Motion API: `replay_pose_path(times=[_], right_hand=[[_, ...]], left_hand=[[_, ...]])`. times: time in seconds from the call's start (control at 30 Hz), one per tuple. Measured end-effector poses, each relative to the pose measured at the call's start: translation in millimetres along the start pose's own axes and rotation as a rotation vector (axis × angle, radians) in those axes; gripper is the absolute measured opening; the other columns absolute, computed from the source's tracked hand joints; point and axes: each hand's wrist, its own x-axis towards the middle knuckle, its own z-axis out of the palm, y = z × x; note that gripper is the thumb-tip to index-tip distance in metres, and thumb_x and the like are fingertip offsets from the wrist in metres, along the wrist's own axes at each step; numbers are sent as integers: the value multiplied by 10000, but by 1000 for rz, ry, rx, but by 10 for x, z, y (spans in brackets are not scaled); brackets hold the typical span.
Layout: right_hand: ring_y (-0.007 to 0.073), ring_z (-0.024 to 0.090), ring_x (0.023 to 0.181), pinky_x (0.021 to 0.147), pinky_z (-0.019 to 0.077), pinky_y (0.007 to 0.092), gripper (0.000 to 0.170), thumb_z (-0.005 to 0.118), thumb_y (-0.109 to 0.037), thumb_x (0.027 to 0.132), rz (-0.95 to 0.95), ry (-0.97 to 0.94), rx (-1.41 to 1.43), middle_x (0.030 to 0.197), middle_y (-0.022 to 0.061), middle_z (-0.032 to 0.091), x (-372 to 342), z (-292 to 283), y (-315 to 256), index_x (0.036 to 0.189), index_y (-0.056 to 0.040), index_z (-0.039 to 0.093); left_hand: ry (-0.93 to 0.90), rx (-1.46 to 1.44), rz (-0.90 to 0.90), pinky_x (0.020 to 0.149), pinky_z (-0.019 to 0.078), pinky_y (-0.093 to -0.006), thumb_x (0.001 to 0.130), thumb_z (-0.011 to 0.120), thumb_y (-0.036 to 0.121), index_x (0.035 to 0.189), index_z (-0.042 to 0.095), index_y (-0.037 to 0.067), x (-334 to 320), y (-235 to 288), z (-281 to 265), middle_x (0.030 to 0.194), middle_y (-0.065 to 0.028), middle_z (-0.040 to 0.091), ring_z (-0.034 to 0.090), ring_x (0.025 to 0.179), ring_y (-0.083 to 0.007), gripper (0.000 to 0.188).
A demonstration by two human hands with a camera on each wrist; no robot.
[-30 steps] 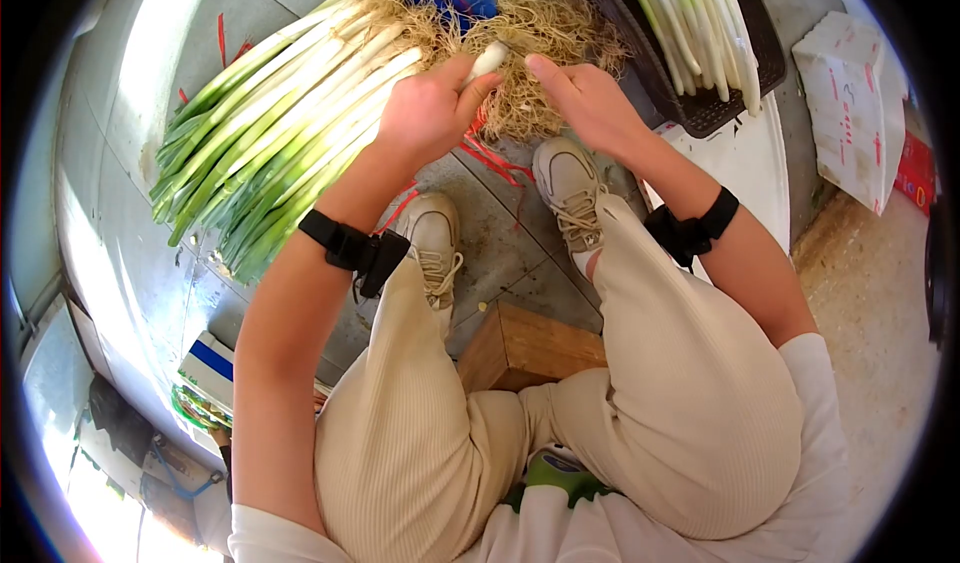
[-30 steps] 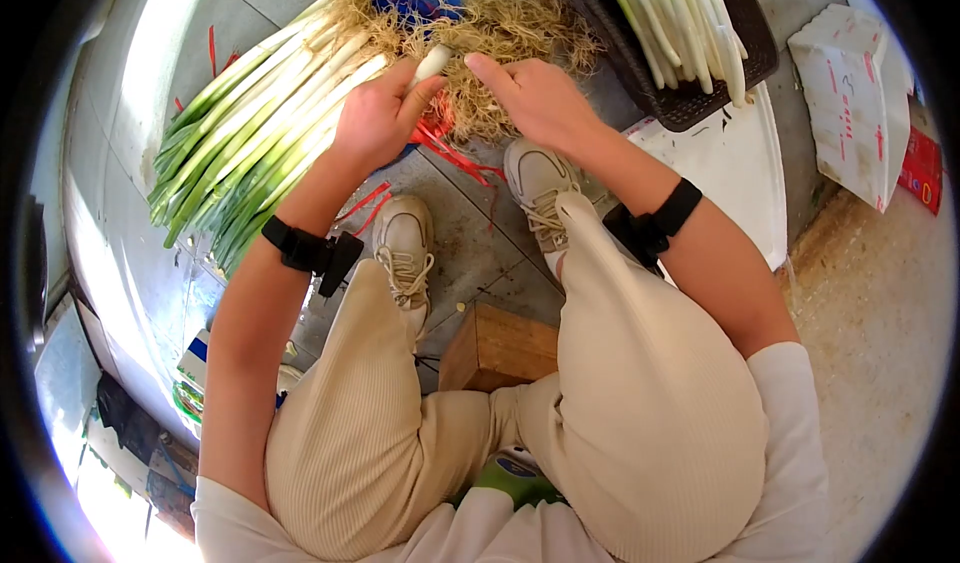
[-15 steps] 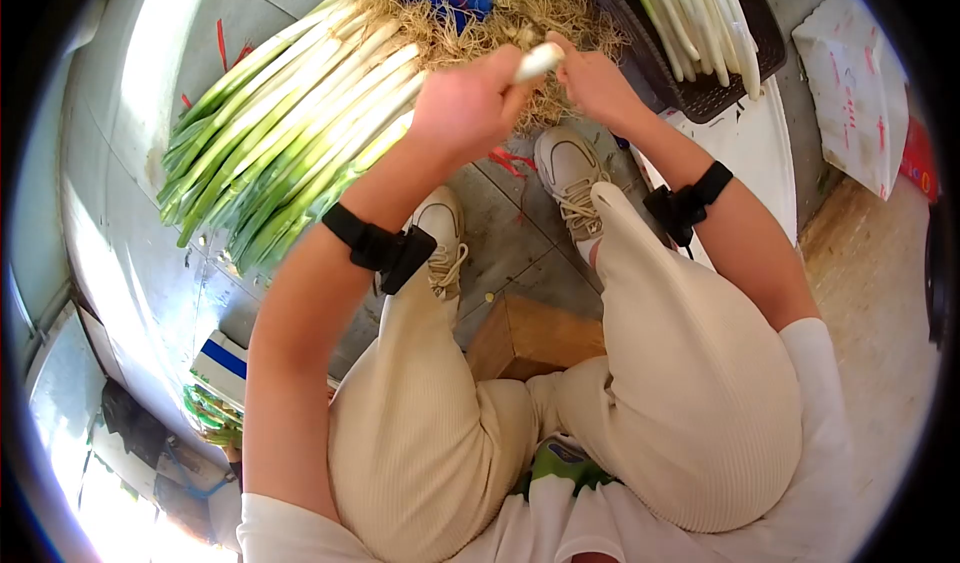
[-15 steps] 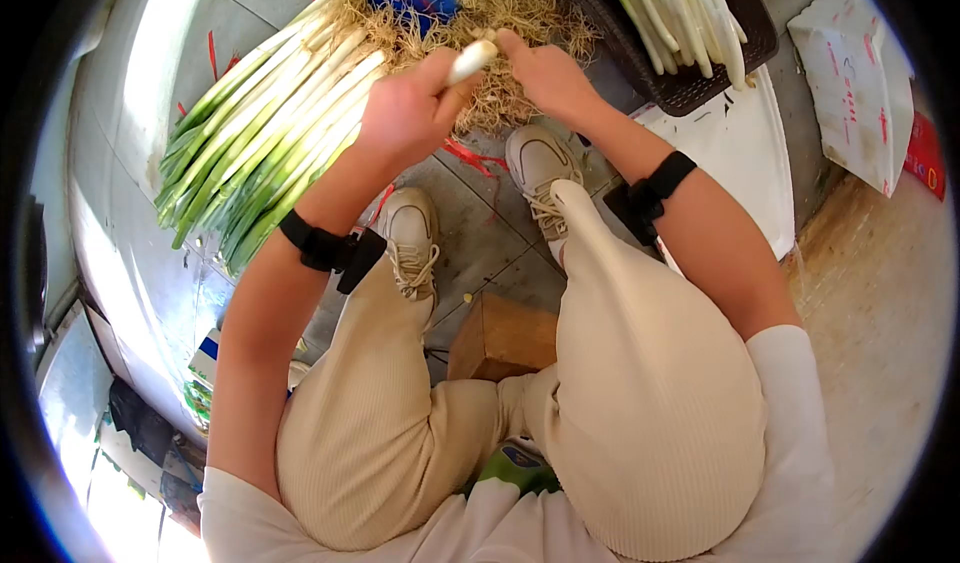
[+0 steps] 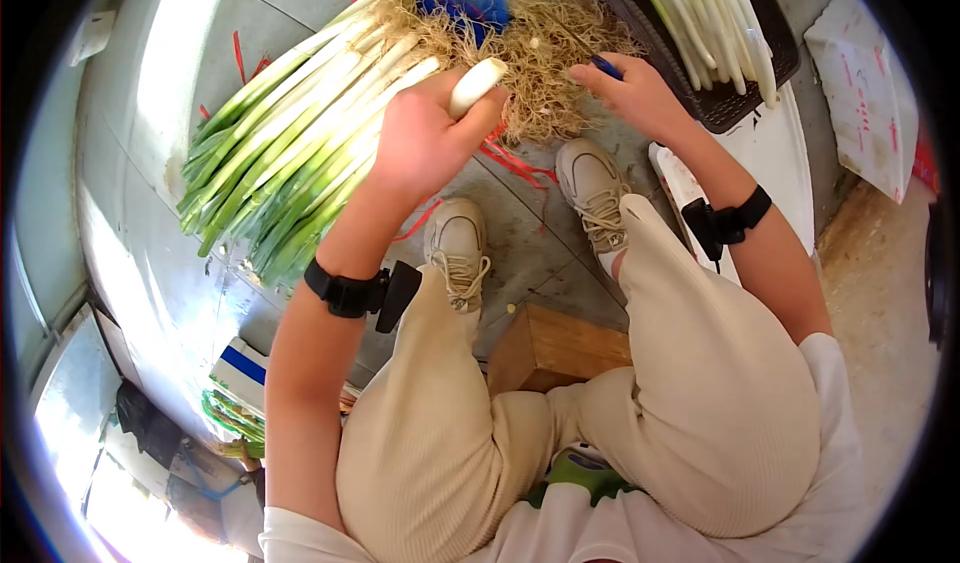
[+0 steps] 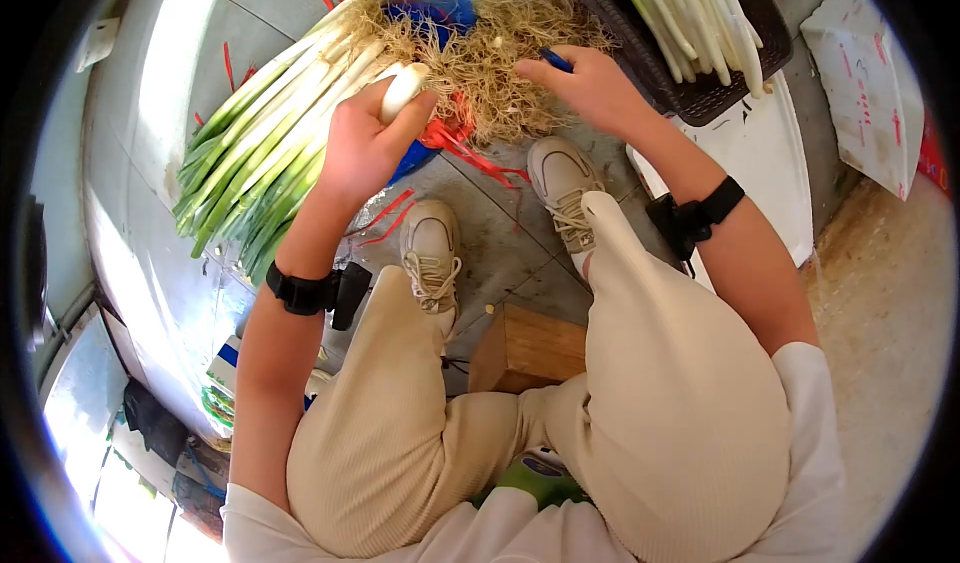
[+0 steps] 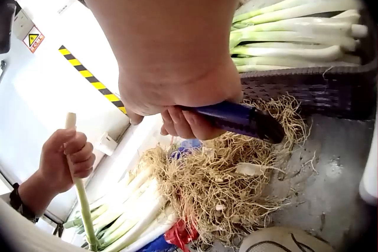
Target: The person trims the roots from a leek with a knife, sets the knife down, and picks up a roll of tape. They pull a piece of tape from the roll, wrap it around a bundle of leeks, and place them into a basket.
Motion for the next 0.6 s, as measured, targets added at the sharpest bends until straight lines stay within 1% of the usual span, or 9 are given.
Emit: replay_pose_path(times=[0.03, 0.1, 0.2, 0.23, 0.33, 0.47, 0.53, 0.57, 0.6], right_hand=[[62, 357, 559, 511, 314, 256, 459, 648, -497, 918, -2, 1, 3, 623, -58, 366, -5, -16, -12, 735, -115, 472], [125, 407, 618, 594, 362, 305, 569, 672, -598, 847, -22, 29, 57, 650, 4, 454, -13, -40, -28, 748, -56, 530], [126, 417, 641, 605, 367, 304, 530, 694, -561, 838, -65, 69, -13, 676, 8, 465, -5, -57, 11, 793, -57, 535], [126, 417, 641, 605, 367, 304, 530, 694, -561, 838, -69, 71, -11, 676, 8, 465, -3, -60, 33, 793, -57, 535], [132, 419, 650, 612, 377, 308, 501, 704, -528, 835, -67, 97, -20, 691, 16, 476, -36, -74, 86, 820, -57, 535], [139, 434, 678, 633, 393, 305, 481, 701, -509, 841, 11, 68, -17, 729, 31, 500, -94, -137, 79, 838, -57, 537], [141, 435, 684, 639, 396, 303, 472, 701, -497, 846, 21, 66, -8, 734, 35, 499, -103, -165, 124, 838, -55, 535], [139, 434, 686, 641, 395, 299, 458, 698, -480, 853, 11, 88, -10, 732, 36, 496, -103, -174, 187, 837, -53, 532], [136, 434, 688, 643, 394, 295, 444, 696, -463, 860, -2, 110, -11, 731, 37, 493, -91, -184, 230, 836, -52, 528]], left_hand=[[0, 3, 1, 569, 478, -350, 877, 678, 360, 770, 606, 16, -3, -25, -27, 650, -134, 623, 603, 583, -246, 367], [-39, -100, -43, 586, 472, -305, 876, 729, 314, 846, 566, 18, -4, -84, -96, 684, -84, 626, 585, 624, -142, 340], [-21, -281, 50, 614, 466, -261, 884, 763, 232, 961, 491, 30, -60, -57, -152, 788, -58, 634, 570, 727, -78, 347], [-63, -413, 54, 645, 466, -240, 892, 763, 180, 1038, 422, 51, -70, -84, -152, 869, -58, 627, 569, 786, -78, 393], [-46, -500, 116, 665, 466, -234, 905, 744, 151, 1038, 421, 41, -80, -186, -127, 858, -68, 614, 568, 784, -84, 366], [-64, -558, 54, 672, 468, -246, 891, 759, 149, 1015, 442, 45, -88, -235, -153, 855, -44, 606, 548, 771, -78, 357], [26, -501, 146, 659, 479, -266, 902, 745, 197, 1027, 557, 27, -65, -288, -139, 830, -59, 646, 559, 718, -102, 283], [32, -494, 145, 659, 479, -266, 902, 745, 197, 1027, 557, 27, -79, -302, -146, 830, -59, 646, 559, 718, -102, 283], [61, -308, 62, 652, 484, -276, 913, 726, 228, 1033, 617, 42, -97, -264, -159, 812, -69, 658, 561, 689, -127, 247]])
